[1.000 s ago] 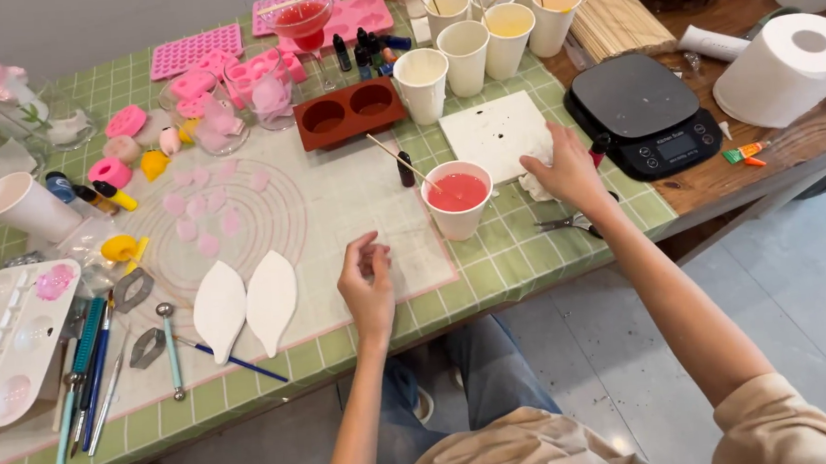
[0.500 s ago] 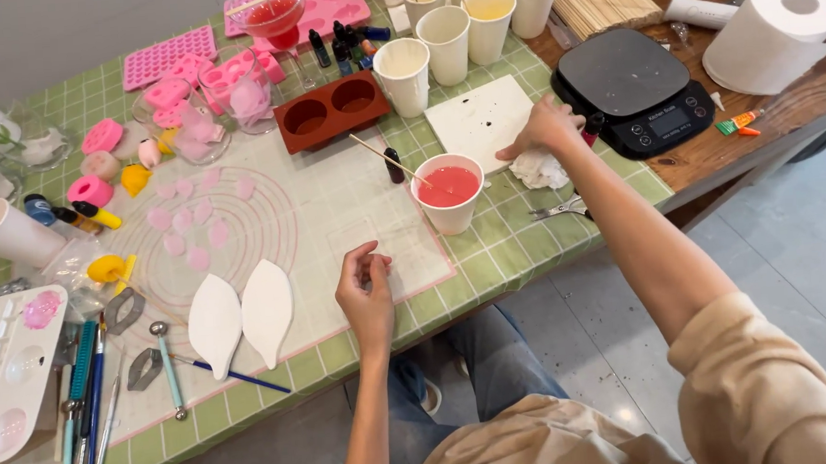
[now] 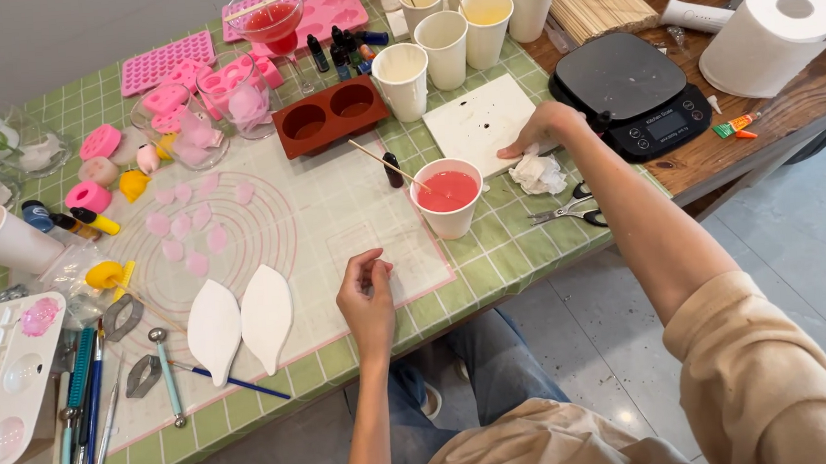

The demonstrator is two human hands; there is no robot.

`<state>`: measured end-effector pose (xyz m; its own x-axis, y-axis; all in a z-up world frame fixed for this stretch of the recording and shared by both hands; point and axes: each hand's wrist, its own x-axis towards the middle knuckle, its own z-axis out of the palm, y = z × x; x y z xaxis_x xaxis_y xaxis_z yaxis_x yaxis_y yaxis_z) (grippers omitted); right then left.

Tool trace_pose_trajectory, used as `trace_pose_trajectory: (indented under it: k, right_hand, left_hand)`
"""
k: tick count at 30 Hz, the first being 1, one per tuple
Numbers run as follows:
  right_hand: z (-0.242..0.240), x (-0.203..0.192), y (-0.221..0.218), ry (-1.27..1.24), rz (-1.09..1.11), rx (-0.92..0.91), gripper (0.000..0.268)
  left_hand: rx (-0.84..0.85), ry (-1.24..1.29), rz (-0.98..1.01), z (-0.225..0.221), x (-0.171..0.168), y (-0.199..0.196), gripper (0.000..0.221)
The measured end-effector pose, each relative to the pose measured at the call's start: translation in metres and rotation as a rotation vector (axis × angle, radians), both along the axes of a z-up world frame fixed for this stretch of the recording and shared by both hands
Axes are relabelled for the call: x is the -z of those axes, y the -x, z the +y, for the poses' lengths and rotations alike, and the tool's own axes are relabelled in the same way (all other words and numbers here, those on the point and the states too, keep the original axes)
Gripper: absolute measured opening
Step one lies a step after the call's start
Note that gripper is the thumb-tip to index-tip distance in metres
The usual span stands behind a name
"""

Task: Mix liquid wax in a cup using a wooden stick and clean a pitcher with a tissue.

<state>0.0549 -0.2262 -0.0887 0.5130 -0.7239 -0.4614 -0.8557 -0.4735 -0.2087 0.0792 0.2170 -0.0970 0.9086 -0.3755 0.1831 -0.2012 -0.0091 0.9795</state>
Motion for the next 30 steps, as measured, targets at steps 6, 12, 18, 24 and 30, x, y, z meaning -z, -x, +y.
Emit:
trace_pose_trajectory:
  k: [6,12,18,24,30]
  right_hand:
    - [-0.034,0.034,-0.011,-0.084,-0.063,0.018,0.115]
    - [-0.029,0.016,-0.003,-0.125,-0.159,0.147,0.106]
    - [-0.044,0.033,-0.004,-0.167,-0.226,0.217,0.102]
    - [-0.028,0.019,0.006,-0.318,-0.341,0.315,0.073]
    - [-0.018,0.007,0.010,-0.376,-0.371,0.315,0.060]
  left_hand:
    - [0.007,0.004,-0.006,0.000,0.002,0.000,0.020]
    - [-0.003,-0.016,-0.017,0.000,-0.003,0.002,0.019]
    - [-0.005,-0.025,-0.021,0.000,-0.001,0.001,0.018]
    - [-0.003,0.000,-0.004,0.000,0.001,0.000,0.018]
    - [0.001,0.004,-0.003,0.000,0.002,0.000,0.018]
